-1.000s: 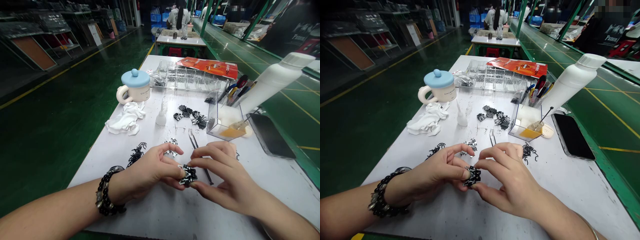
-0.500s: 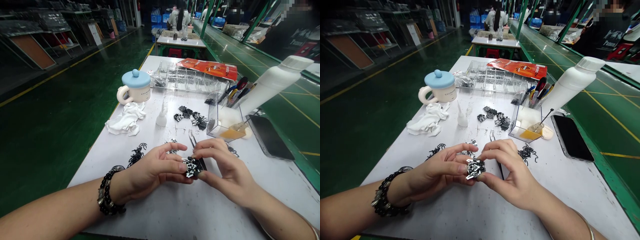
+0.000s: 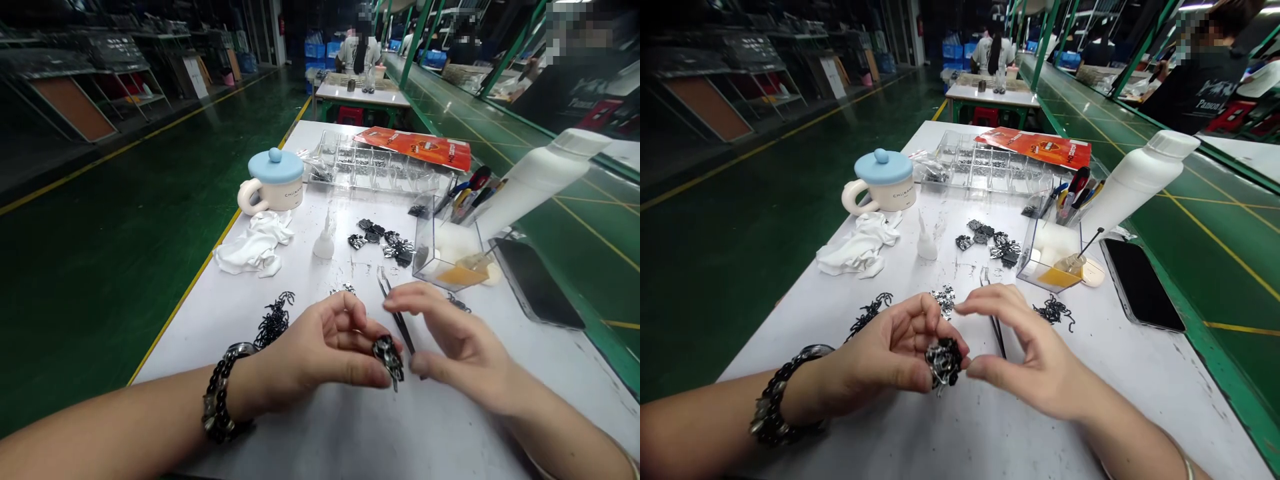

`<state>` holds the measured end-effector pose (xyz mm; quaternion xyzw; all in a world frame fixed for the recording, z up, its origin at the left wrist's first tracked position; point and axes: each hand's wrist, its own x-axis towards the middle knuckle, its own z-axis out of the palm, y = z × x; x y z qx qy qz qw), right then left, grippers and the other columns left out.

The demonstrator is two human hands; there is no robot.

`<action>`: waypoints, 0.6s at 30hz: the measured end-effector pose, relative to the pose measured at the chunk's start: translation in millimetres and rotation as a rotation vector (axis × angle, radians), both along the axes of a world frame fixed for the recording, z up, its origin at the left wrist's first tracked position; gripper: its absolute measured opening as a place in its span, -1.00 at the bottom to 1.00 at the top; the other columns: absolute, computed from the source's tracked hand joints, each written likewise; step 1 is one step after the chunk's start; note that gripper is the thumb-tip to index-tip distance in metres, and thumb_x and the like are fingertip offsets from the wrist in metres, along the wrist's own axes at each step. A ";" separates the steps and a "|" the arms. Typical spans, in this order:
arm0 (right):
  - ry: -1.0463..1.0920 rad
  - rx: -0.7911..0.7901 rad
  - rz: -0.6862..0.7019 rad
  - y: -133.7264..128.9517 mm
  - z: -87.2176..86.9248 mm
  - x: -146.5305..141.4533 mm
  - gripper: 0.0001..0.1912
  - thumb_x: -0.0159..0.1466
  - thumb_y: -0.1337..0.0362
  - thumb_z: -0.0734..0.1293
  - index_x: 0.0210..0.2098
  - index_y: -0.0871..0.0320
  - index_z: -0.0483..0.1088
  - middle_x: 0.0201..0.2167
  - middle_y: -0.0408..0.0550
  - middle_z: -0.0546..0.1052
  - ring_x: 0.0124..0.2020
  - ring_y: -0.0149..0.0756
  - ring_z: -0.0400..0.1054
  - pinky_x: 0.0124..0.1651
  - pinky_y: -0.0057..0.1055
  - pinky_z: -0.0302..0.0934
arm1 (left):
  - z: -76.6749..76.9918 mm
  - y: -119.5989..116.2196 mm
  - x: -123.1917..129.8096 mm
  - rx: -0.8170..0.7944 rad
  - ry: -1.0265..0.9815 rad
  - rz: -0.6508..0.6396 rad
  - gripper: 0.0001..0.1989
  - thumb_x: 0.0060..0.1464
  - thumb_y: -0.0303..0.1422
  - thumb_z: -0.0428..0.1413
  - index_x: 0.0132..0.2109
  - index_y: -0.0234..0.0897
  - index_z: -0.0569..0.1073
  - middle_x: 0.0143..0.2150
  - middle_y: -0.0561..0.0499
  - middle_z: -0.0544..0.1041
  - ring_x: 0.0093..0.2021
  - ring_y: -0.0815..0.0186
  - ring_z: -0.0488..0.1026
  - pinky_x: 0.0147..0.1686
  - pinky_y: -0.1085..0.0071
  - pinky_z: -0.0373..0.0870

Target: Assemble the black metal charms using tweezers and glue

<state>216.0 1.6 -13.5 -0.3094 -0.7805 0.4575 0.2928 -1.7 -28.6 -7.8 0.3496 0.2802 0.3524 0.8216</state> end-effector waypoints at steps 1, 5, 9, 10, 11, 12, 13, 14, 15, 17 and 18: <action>-0.011 0.040 -0.044 4.1 1.6 3.2 -0.63 0.19 0.27 0.32 -0.01 -0.11 0.26 -0.05 -0.11 0.29 0.07 -0.24 0.11 0.10 -0.27 0.05 | 1.2 -1.9 -0.3 0.038 0.059 -0.020 -0.57 -0.22 -0.57 0.30 -0.28 -0.26 0.22 -0.19 -0.02 0.50 -0.16 0.28 0.48 -0.14 0.33 0.38; -0.196 0.195 -0.203 18.1 6.4 -0.6 -0.93 0.23 0.29 0.27 -0.27 0.01 0.32 -0.23 -0.13 0.36 -0.10 -0.28 0.20 -0.03 -0.26 0.08 | 4.1 -12.8 0.1 0.205 0.284 -0.207 -0.51 -0.35 -0.57 0.34 -0.21 -0.27 0.35 -0.16 -0.04 0.51 -0.17 0.27 0.47 -0.14 0.35 0.39; -0.568 0.314 -0.007 21.8 6.1 -32.4 -0.92 0.22 0.36 0.23 -0.34 0.07 0.34 -0.26 -0.10 0.37 -0.19 -0.26 0.18 -0.10 -0.22 0.04 | -3.7 -19.1 2.4 0.312 0.336 -0.372 -0.56 -0.28 -0.56 0.29 -0.15 -0.30 0.43 -0.21 -0.04 0.52 -0.20 0.25 0.47 -0.19 0.36 0.42; -0.595 0.334 0.035 21.9 5.5 -41.6 -0.90 0.21 0.37 0.23 -0.34 0.07 0.35 -0.26 -0.09 0.37 -0.19 -0.25 0.18 -0.11 -0.22 0.03 | -7.1 -19.7 3.0 0.351 0.333 -0.400 -0.57 -0.27 -0.56 0.28 -0.15 -0.31 0.44 -0.24 -0.02 0.51 -0.22 0.25 0.47 -0.19 0.37 0.43; -0.602 0.344 0.069 22.1 4.9 -50.4 -0.89 0.20 0.38 0.23 -0.34 0.07 0.36 -0.27 -0.08 0.36 -0.20 -0.25 0.17 -0.13 -0.22 0.02 | -10.8 -20.2 3.6 0.396 0.321 -0.422 -0.59 -0.26 -0.57 0.26 -0.16 -0.32 0.46 -0.27 0.00 0.50 -0.24 0.26 0.48 -0.20 0.38 0.43; -0.596 0.348 0.093 22.4 4.4 -58.8 -0.89 0.19 0.39 0.23 -0.34 0.08 0.37 -0.27 -0.08 0.36 -0.21 -0.26 0.16 -0.14 -0.23 0.01 | -14.5 -21.0 4.3 0.447 0.298 -0.446 -0.62 -0.26 -0.58 0.24 -0.18 -0.32 0.47 -0.29 0.02 0.48 -0.27 0.28 0.48 -0.20 0.40 0.43; -0.589 0.347 0.115 22.8 4.0 -66.5 -0.89 0.19 0.39 0.23 -0.35 0.08 0.38 -0.27 -0.07 0.35 -0.22 -0.26 0.16 -0.15 -0.24 0.00 | -18.0 -22.1 5.1 0.498 0.275 -0.459 -0.64 -0.25 -0.59 0.21 -0.19 -0.33 0.47 -0.31 0.04 0.46 -0.30 0.31 0.47 -0.21 0.43 0.42; -0.583 0.347 0.141 23.0 3.9 -73.8 -0.89 0.19 0.38 0.23 -0.34 0.09 0.38 -0.28 -0.07 0.35 -0.22 -0.27 0.15 -0.16 -0.25 -0.01 | -21.4 -23.6 6.0 0.549 0.256 -0.458 -0.67 -0.23 -0.60 0.19 -0.21 -0.33 0.47 -0.33 0.06 0.44 -0.33 0.34 0.46 -0.22 0.46 0.42; -0.576 0.345 0.169 23.1 3.8 -80.6 -0.89 0.19 0.38 0.24 -0.34 0.10 0.39 -0.27 -0.06 0.34 -0.22 -0.27 0.14 -0.16 -0.26 -0.01 | -24.4 -25.4 6.9 0.595 0.247 -0.449 -0.71 -0.21 -0.60 0.17 -0.23 -0.34 0.47 -0.36 0.08 0.43 -0.35 0.35 0.45 -0.23 0.48 0.41; -0.563 0.338 0.229 22.4 3.3 -93.4 -0.89 0.18 0.37 0.25 -0.33 0.10 0.39 -0.26 -0.07 0.34 -0.21 -0.28 0.13 -0.16 -0.28 -0.02 | -29.3 -29.7 8.4 0.664 0.261 -0.391 -0.79 -0.15 -0.56 0.16 -0.26 -0.34 0.47 -0.40 0.09 0.40 -0.37 0.37 0.44 -0.25 0.51 0.39; -0.557 0.333 0.258 21.5 2.9 -99.4 -0.90 0.18 0.37 0.25 -0.32 0.10 0.39 -0.26 -0.07 0.34 -0.21 -0.28 0.13 -0.16 -0.29 -0.02 | -31.3 -31.8 9.0 0.688 0.260 -0.381 -0.82 -0.12 -0.53 0.15 -0.27 -0.34 0.47 -0.40 0.09 0.39 -0.38 0.37 0.43 -0.26 0.52 0.38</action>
